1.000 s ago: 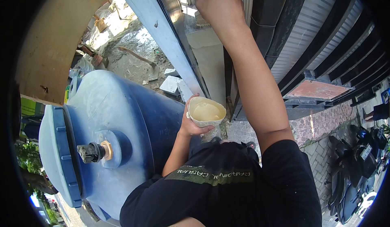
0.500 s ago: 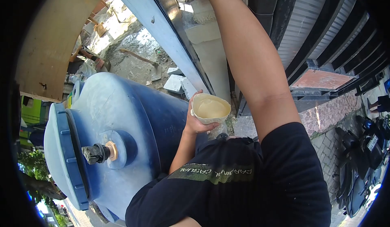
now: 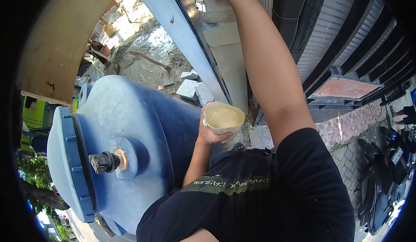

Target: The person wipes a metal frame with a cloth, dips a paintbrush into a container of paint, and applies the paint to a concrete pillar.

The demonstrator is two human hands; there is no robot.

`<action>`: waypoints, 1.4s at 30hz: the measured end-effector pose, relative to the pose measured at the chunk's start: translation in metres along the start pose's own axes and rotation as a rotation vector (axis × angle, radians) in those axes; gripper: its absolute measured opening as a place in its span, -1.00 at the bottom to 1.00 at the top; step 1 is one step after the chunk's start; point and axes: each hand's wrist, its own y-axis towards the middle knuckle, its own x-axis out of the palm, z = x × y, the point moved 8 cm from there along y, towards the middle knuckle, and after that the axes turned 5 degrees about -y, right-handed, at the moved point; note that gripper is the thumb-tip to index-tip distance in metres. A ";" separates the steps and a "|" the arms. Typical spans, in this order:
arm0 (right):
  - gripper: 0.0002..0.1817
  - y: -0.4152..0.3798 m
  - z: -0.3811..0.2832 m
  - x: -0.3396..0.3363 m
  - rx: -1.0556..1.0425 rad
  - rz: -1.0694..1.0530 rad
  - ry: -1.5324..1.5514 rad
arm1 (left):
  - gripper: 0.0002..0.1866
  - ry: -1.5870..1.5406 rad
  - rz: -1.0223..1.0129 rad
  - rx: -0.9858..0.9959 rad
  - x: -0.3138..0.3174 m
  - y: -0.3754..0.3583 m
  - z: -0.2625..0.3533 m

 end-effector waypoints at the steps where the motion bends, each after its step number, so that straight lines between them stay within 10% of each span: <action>1: -0.63 -0.002 0.001 -0.001 0.002 0.028 -0.066 | 0.21 -0.014 0.003 -0.012 0.000 0.001 0.002; 42: -0.72 0.065 0.017 0.077 -0.296 0.299 0.397 | 0.18 -0.044 0.040 -0.039 -0.001 0.009 0.001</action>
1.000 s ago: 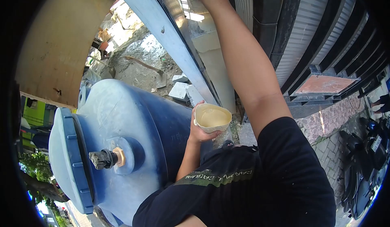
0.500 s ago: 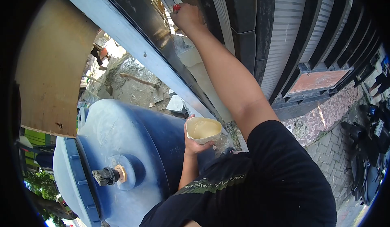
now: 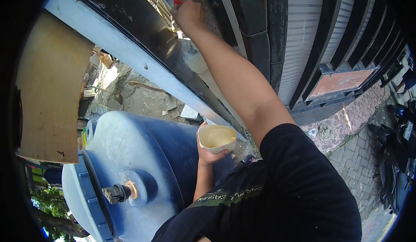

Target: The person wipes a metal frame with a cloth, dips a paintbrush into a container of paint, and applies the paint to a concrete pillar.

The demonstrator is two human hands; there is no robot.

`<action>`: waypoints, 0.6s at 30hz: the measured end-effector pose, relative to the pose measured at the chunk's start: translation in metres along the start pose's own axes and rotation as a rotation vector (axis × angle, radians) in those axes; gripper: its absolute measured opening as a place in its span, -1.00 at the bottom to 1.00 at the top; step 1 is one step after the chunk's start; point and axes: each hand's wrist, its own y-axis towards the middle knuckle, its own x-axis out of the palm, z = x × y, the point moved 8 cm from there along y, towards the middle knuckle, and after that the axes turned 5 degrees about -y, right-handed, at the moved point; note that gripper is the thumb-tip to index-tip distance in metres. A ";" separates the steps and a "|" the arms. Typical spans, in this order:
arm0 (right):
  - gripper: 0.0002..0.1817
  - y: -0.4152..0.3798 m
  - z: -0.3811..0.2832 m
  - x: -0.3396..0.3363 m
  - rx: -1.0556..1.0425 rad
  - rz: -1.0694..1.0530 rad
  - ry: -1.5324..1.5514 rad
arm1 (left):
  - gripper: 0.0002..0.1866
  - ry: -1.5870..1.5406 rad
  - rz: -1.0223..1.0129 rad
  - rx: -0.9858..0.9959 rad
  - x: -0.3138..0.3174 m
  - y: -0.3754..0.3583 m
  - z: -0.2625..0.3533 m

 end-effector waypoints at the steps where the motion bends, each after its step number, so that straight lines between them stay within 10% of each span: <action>1: -0.71 0.002 -0.002 0.005 -0.036 0.018 -0.021 | 0.18 -0.007 -0.002 -0.013 0.000 0.000 0.000; 18: -0.62 -0.002 -0.033 -0.001 -0.099 -0.145 -0.241 | 0.17 0.000 -0.064 0.018 0.000 -0.001 -0.004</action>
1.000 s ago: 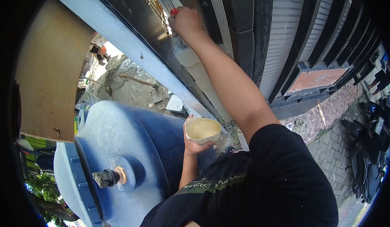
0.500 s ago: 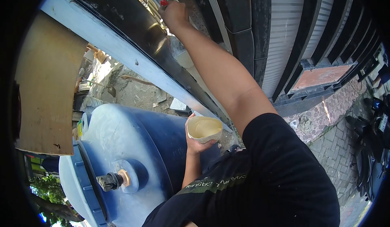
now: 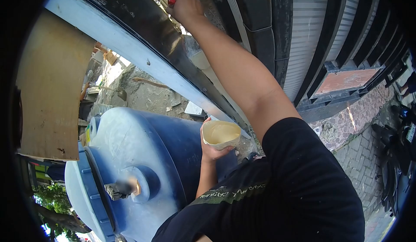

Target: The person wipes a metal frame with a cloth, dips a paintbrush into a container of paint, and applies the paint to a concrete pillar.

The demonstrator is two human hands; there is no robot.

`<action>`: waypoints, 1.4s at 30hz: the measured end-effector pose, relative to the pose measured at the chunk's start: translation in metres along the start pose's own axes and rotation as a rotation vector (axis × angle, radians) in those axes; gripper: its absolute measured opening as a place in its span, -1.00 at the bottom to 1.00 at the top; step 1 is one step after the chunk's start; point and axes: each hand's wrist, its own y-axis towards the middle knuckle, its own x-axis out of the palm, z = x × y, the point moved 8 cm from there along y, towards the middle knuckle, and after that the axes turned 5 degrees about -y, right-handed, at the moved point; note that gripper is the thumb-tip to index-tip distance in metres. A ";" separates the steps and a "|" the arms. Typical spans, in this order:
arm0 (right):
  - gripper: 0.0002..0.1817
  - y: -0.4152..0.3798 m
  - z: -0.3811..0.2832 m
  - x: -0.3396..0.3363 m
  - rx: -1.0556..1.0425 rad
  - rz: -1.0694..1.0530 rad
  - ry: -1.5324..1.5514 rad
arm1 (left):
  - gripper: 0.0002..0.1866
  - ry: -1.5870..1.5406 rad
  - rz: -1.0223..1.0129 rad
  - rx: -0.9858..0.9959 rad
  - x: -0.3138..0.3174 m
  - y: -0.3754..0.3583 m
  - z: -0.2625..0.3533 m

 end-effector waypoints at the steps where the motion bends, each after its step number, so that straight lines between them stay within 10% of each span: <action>1: -0.63 0.002 0.001 0.002 0.006 -0.017 0.006 | 0.17 0.001 -0.010 -0.009 0.001 0.001 0.001; 42: -0.69 -0.079 0.006 -0.052 -0.201 0.124 -0.012 | 0.17 -0.016 0.011 -0.011 0.007 -0.009 0.006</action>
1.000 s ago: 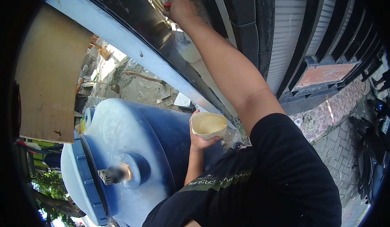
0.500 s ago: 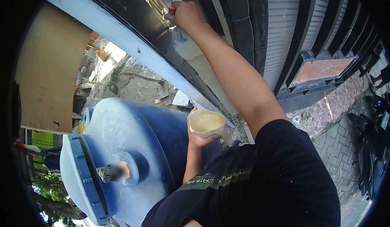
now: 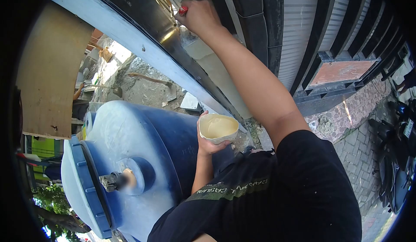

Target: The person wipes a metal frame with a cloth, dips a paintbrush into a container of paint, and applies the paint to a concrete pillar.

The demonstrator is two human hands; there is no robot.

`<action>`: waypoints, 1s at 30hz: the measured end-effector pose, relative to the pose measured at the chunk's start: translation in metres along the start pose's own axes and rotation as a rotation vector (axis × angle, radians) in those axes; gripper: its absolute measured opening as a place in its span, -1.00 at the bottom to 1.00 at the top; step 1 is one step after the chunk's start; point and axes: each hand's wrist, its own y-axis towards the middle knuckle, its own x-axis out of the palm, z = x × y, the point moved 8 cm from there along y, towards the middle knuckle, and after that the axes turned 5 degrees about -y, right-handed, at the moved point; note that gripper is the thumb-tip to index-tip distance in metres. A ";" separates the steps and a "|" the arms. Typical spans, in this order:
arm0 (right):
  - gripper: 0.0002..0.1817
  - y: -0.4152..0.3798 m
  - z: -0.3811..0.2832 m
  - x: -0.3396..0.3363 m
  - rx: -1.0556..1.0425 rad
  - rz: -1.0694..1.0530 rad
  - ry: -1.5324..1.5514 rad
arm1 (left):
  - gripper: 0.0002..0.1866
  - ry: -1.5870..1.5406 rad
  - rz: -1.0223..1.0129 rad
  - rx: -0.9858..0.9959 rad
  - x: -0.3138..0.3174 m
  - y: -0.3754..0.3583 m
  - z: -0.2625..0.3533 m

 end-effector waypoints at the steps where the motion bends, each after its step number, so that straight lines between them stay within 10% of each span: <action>1: -0.69 -0.004 0.002 0.002 0.001 0.000 0.000 | 0.18 -0.013 -0.001 -0.012 0.001 -0.001 -0.001; 30: -0.72 -0.013 -0.026 -0.036 -0.104 -0.048 -0.056 | 0.22 0.029 -0.027 0.011 -0.003 -0.001 0.006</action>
